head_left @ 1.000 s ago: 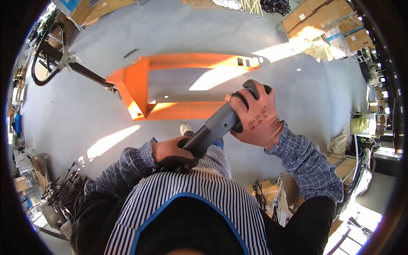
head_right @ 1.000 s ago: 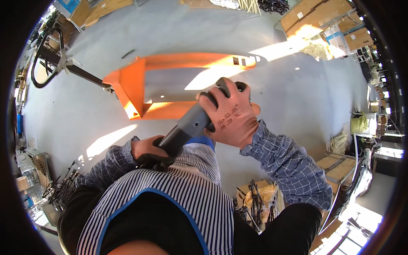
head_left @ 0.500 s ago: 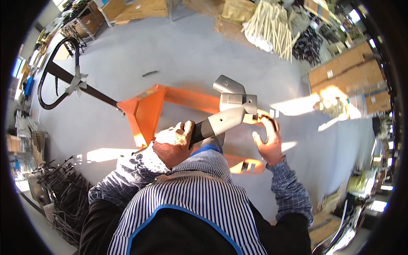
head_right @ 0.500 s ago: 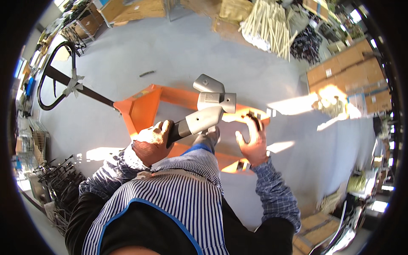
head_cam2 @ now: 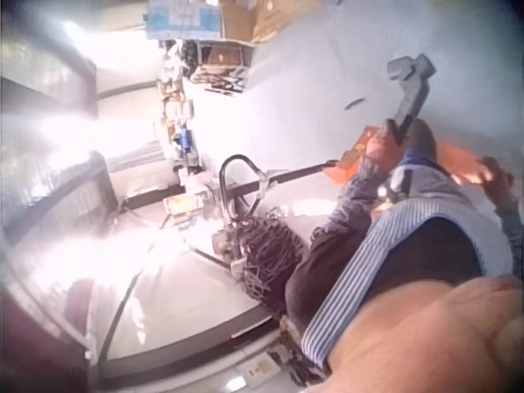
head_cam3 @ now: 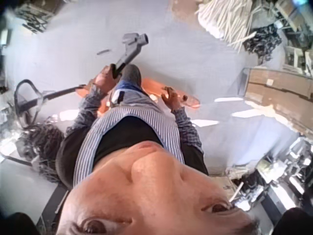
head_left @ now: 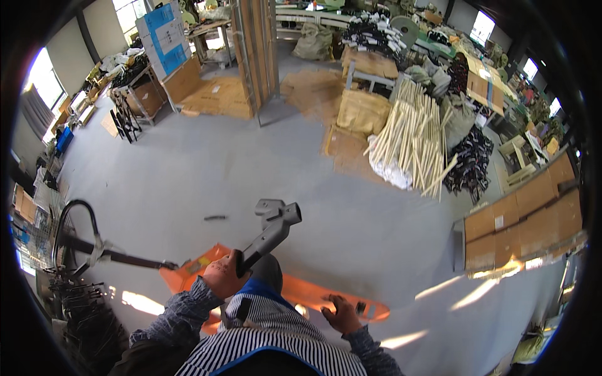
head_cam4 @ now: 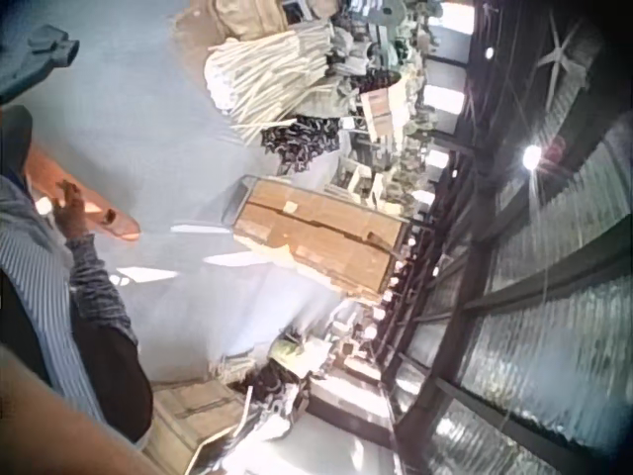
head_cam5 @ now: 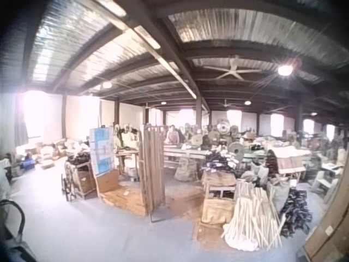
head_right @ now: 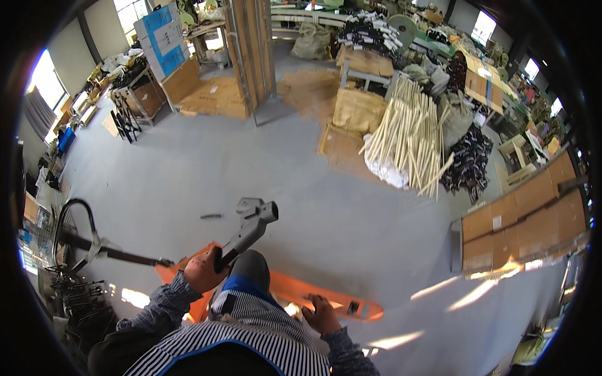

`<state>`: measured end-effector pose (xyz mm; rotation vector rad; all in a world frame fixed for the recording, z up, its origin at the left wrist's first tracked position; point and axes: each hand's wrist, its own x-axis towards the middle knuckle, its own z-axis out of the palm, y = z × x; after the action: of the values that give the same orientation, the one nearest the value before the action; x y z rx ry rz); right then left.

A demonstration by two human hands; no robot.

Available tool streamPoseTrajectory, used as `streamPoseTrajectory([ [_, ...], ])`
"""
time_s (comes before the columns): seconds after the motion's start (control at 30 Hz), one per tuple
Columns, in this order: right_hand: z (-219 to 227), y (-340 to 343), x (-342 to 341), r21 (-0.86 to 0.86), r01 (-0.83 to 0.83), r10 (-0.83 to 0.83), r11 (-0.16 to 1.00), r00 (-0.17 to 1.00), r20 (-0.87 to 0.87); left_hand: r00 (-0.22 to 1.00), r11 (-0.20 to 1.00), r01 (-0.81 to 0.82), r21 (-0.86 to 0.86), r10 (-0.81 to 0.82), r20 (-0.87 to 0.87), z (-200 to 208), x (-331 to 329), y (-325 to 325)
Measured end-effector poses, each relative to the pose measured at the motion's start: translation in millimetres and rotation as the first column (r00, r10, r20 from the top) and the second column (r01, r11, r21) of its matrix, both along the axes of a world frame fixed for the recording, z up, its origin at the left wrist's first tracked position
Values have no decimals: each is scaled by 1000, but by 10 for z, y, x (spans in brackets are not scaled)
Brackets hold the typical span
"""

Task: The person assembles metal pipe components on a green workbench. They pick up and align parts, use a mallet to tap joints, and handle a spray can and pliers while working alongside another person.

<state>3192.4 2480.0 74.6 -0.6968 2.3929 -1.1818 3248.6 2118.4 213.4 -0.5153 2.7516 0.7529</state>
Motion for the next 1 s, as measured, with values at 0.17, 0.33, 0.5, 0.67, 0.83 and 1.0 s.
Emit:
streamPoseTrajectory([
  [0.17, -156, -437, -1683, 60, 176, -179, 983, 982, 57, 1000, 999, -31, 20, 31, 0, -516, -1494, -675],
  [0.33, -135, -1496, -4131, -90, 279, -290, 956, 948, -135, 1000, 994, -14, 106, 13, 11, -869, -3631, -1614],
  [0.5, -92, -2442, -5670, 80, 139, -150, 987, 978, 146, 999, 982, -29, 188, 35, -29, -335, -5699, -2491],
  [0.67, -294, -2946, -7209, 68, 285, -291, 956, 952, 97, 971, 919, 35, 393, 62, -231, 278, -8007, -3248],
  [0.83, -428, -3938, -9905, -44, 369, -368, 928, 929, 36, 929, 653, 85, 753, 221, -297, 341, -10543, -4136],
  [1.0, 453, -6078, -12723, -245, 214, -210, 946, 977, 43, 866, 294, 100, 951, 444, -229, 623, -13016, -5220],
])
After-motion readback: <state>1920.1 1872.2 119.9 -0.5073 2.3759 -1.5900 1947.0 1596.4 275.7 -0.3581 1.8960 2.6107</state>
